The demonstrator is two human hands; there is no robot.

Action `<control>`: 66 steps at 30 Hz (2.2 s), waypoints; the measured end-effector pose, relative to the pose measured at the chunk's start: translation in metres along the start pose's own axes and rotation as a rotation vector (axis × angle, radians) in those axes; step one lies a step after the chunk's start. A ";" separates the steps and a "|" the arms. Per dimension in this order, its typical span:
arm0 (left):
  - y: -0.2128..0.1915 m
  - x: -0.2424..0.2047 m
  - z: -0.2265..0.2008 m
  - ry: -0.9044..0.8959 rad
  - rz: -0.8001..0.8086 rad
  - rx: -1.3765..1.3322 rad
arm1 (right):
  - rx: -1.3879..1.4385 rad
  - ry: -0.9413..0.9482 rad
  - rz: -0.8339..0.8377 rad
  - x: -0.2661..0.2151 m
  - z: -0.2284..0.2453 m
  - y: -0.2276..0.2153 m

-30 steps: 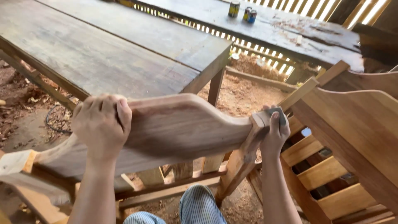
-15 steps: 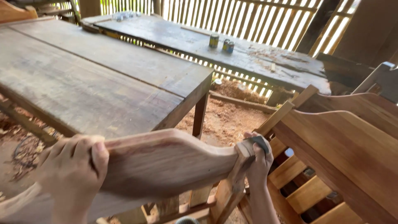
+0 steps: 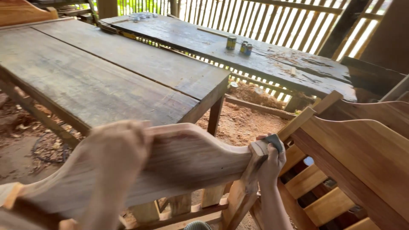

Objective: The person sands a wooden chair frame to prepare it for finishing.

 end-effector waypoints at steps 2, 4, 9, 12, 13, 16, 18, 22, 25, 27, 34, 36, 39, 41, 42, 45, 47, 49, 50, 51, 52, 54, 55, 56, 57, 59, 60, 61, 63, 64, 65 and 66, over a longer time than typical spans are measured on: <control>0.001 0.031 -0.053 0.155 0.147 -0.081 | -0.088 -0.022 -0.042 0.003 0.000 0.004; 0.015 0.036 -0.102 0.203 0.075 -0.107 | -0.073 -0.003 -0.042 0.006 -0.004 0.002; 0.066 -0.017 -0.215 0.885 0.127 0.236 | -0.150 -0.023 -0.024 0.010 -0.007 -0.009; 0.069 -0.049 -0.223 1.003 0.228 0.041 | -0.178 -0.007 -0.065 0.010 -0.008 -0.013; 0.053 -0.049 -0.215 1.041 0.173 0.060 | -0.229 -0.046 -0.062 0.010 -0.008 -0.016; 0.040 -0.062 -0.194 1.049 0.060 0.072 | -0.299 -0.113 -0.042 0.011 -0.014 -0.031; 0.041 -0.066 -0.179 1.035 -0.006 0.075 | -0.306 -0.145 -0.039 0.010 -0.008 -0.025; 0.039 -0.054 -0.148 0.990 -0.028 0.073 | -0.265 -0.023 -0.086 0.008 0.002 -0.011; 0.051 -0.040 -0.122 0.870 -0.020 0.077 | -0.271 0.013 -0.106 0.007 0.005 -0.004; 0.044 -0.023 -0.102 0.780 0.011 0.056 | -0.298 0.037 -0.122 0.005 0.008 0.000; 0.030 -0.006 0.004 0.172 -0.002 -0.190 | -0.247 0.002 -0.082 0.014 -0.005 -0.007; 0.030 -0.019 0.036 0.108 -0.044 -0.199 | -0.257 0.004 -0.073 0.015 -0.008 -0.008; 0.034 -0.052 0.088 -0.366 0.027 -0.461 | -0.226 -0.017 -0.053 0.014 -0.011 -0.014; 0.018 -0.065 0.095 -0.328 -0.071 -0.424 | -0.182 -0.003 -0.056 0.015 -0.008 -0.008; 0.023 -0.078 0.106 -0.331 -0.080 -0.420 | -0.177 -0.006 -0.048 0.014 -0.008 -0.010; 0.029 -0.113 0.135 -0.282 -0.101 -0.324 | -0.161 -0.006 -0.049 0.010 -0.005 -0.011; 0.033 -0.135 0.153 -0.275 -0.031 -0.193 | -0.187 -0.012 -0.072 0.004 0.000 -0.014; 0.011 -0.134 0.145 -0.241 -0.071 -0.171 | -0.190 -0.011 -0.081 0.000 0.006 -0.017; -0.002 -0.133 0.143 -0.213 -0.113 -0.139 | -0.187 -0.005 -0.081 -0.002 0.008 -0.017; 0.001 -0.134 0.142 -0.206 -0.119 -0.144 | -0.184 -0.012 -0.087 -0.002 0.011 -0.014; 0.002 -0.136 0.144 -0.241 -0.100 -0.126 | -0.201 0.014 -0.120 -0.005 0.013 -0.011; 0.004 -0.136 0.145 -0.272 -0.082 -0.108 | -0.217 0.038 -0.155 -0.006 0.013 -0.010; 0.004 -0.133 0.145 -0.263 -0.106 -0.129 | -0.162 0.012 -0.104 -0.004 0.012 -0.009; 0.002 -0.135 0.144 -0.257 -0.124 -0.149 | -0.111 -0.009 -0.051 -0.005 0.012 -0.009; 0.011 -0.137 0.147 -0.258 -0.119 -0.149 | -0.114 -0.005 -0.052 -0.003 0.010 -0.011; 0.026 -0.147 0.153 -0.235 -0.071 -0.099 | -0.453 -0.144 -0.036 -0.001 0.010 -0.011; 0.020 -0.141 0.152 -0.246 -0.063 -0.087 | -0.453 -0.132 -0.022 -0.002 0.014 -0.005; 0.016 -0.135 0.150 -0.233 -0.010 -0.120 | -0.457 -0.108 -0.049 -0.002 0.018 -0.001; 0.007 -0.122 0.154 -0.227 0.043 -0.137 | -0.452 -0.073 -0.065 0.000 0.014 0.003; 0.001 -0.115 0.152 -0.132 0.048 -0.062 | -0.484 -0.094 -0.037 0.003 0.011 0.000; -0.004 -0.108 0.151 -0.038 0.054 0.012 | -0.515 -0.116 -0.009 0.006 0.008 -0.003; -0.015 -0.099 0.156 -0.044 0.058 0.020 | -0.512 -0.111 -0.001 0.011 0.003 -0.004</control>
Point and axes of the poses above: each hand's wrist, its own x-axis towards the middle knuckle, its own y-axis out of the palm, z = x × y, the point moved 4 cm from there along x, towards the middle knuckle, and after that the axes turned 2 degrees about -z, right-handed, at the moved point
